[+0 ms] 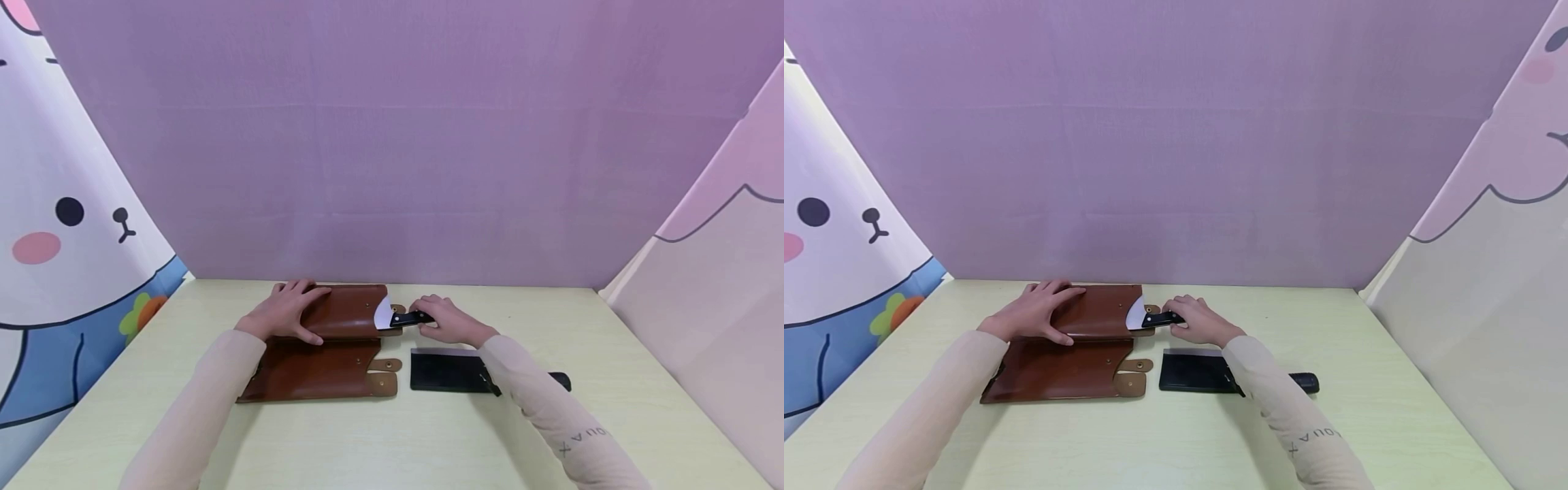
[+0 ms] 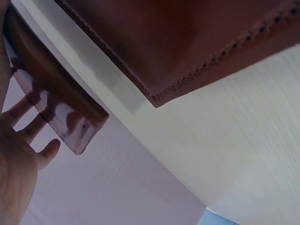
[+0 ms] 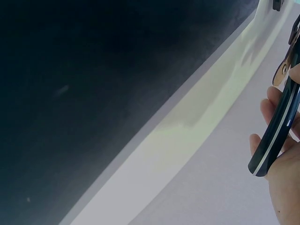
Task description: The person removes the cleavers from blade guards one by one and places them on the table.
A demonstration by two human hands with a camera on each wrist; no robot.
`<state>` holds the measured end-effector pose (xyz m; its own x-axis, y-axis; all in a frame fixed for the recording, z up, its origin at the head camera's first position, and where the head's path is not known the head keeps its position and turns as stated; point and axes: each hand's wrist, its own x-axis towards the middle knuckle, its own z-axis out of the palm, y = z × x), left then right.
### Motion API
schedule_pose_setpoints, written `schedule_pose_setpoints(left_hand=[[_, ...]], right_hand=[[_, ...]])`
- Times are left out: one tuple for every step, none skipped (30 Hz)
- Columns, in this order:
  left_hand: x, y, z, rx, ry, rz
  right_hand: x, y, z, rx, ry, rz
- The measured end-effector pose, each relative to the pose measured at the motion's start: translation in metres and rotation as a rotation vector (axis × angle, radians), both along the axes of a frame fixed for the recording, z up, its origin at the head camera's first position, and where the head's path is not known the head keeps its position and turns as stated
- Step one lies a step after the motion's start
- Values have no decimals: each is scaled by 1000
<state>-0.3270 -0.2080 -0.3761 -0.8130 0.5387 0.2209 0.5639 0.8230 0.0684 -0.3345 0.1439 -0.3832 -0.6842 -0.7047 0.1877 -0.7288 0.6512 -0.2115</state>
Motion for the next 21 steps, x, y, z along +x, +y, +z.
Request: schedule_pose_setpoints(left_hand=[[0,0,0,1,0,0],[1,0,0,0,-1,1],[1,0,0,1,-2,1],[1,0,1,1,-4,2],[1,0,1,1,-6,3],[1,0,1,-1,-7,4],[2,1,1,-1,-8,6],[2,1,1,-2,-10,8],[2,1,1,-1,-11,9],[2,1,1,1,-12,9],[2,1,1,2,-13,9],[2,1,1,3,-13,10],[2,1,1,4,-14,10],[2,1,1,4,-14,11],[2,1,1,6,-15,11],[2,1,1,6,-16,12],[2,1,2,5,-19,15],[2,1,2,4,-21,16],[3,1,2,4,-23,17],[3,1,3,3,-23,18],[3,1,3,2,-23,18]], right_hand=[[0,0,0,1,1,-1],[0,1,0,0,1,-1],[0,1,0,1,2,-2],[0,1,0,3,4,-3],[0,1,0,4,6,-4],[-1,2,-1,4,6,-5],[-1,2,-1,6,8,-6],[-1,3,-1,6,10,-7],[-2,3,-1,6,11,-8],[-2,3,-1,6,11,-8],[-2,4,-1,6,12,-8],[-2,4,-1,5,10,-7],[-2,5,-1,3,9,-7],[-2,5,-1,1,7,-5],[-2,5,-1,-1,6,-4],[-2,6,-1,-2,6,-4],[-2,6,-1,-3,6,-4],[-2,7,-1,-5,5,-5],[-2,7,-1,-4,5,-7],[-2,8,-1,-4,5,-8],[-2,9,-1,-4,3,-9]])
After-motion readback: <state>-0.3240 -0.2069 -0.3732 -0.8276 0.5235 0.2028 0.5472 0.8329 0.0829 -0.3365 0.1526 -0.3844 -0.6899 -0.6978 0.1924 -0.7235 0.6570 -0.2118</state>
